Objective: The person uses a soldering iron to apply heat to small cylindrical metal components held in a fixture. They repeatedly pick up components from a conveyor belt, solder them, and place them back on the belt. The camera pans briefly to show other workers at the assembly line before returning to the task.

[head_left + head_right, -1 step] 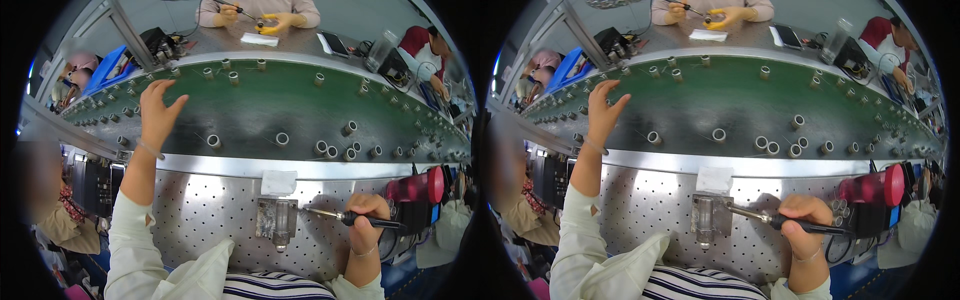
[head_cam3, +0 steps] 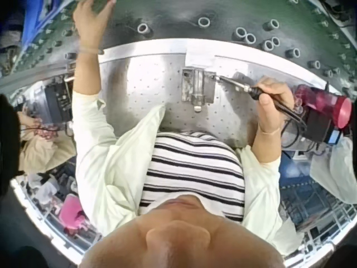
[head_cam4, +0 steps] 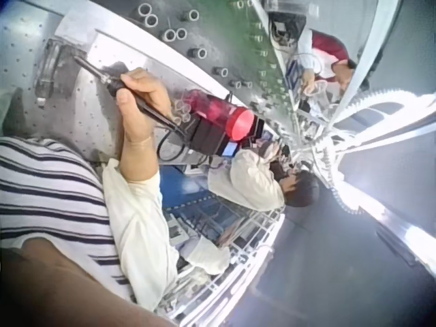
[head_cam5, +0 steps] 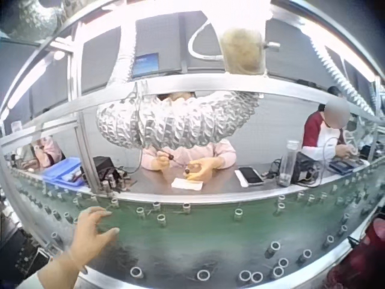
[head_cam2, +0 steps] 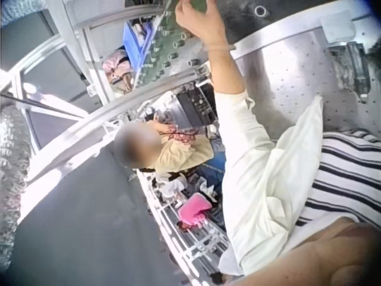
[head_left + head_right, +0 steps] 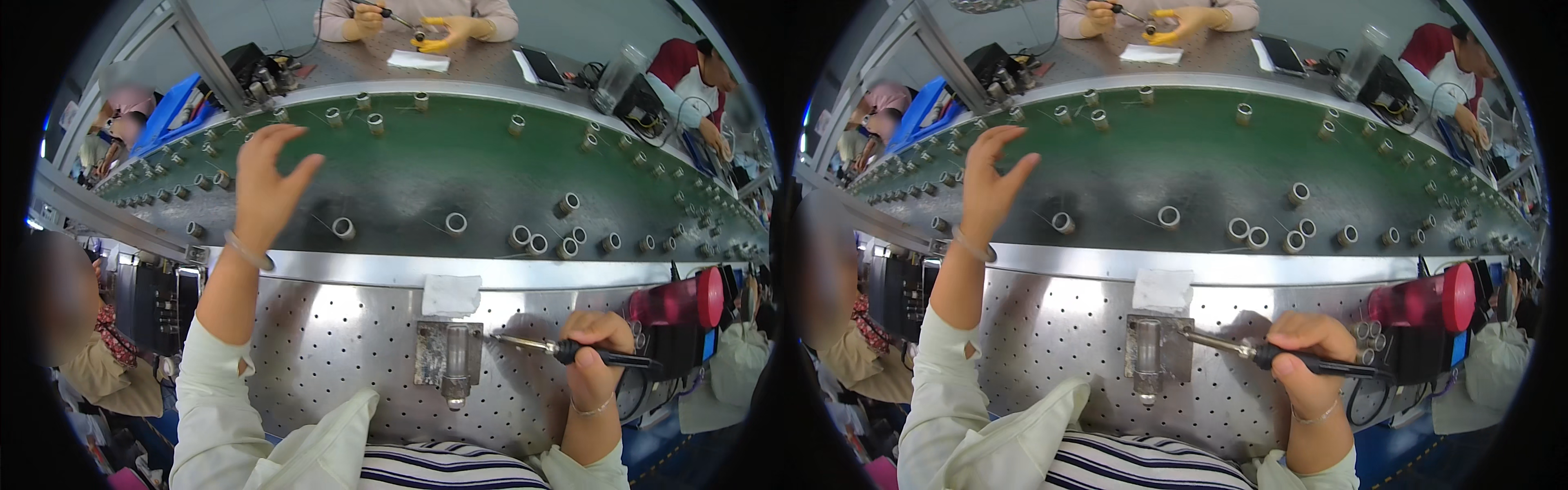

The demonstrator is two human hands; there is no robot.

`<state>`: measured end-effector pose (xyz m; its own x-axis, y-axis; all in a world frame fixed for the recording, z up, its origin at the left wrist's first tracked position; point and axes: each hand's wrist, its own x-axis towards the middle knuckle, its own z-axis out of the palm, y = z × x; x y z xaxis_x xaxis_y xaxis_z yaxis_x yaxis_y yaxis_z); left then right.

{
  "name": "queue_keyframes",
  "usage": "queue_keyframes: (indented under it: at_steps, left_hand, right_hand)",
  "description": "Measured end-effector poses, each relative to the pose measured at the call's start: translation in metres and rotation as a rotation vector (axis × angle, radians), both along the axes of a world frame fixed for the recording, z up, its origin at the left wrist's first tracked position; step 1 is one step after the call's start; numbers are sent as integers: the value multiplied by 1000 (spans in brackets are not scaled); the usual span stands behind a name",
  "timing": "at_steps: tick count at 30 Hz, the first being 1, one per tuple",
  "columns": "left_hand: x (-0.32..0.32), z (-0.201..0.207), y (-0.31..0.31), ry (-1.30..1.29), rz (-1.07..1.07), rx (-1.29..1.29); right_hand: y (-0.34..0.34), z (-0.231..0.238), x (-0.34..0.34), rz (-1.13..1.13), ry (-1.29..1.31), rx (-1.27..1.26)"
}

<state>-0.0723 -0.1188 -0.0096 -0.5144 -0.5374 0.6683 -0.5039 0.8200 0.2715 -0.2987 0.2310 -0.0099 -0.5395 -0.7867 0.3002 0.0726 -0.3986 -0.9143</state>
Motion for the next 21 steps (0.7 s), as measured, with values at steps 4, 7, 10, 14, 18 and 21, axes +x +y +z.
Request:
queue_keyframes:
  at_steps: [4, 7, 10, 14, 18, 21]
  left_hand:
    - [-66, 3, 90, -91, -464, 537]
    - [-90, -27, 109, -120, -435, 508]
    - [-92, -28, 107, -101, -487, 790]
    - [-57, 12, 115, 63, -744, 1784]
    - [-45, 11, 124, 6, -875, 1965]
    - [-44, 7, 133, -68, -911, 2016]
  right_hand:
    - [1, -5, -4, 19, -17, 5]
    - [3, -5, -4, 41, -24, -14]
    - [5, -7, -5, 39, -22, -30]
    - [6, -1, -2, 48, -48, -19]
    - [6, -1, 3, 70, -40, -3]
    - [7, -2, 6, 84, -63, 25]
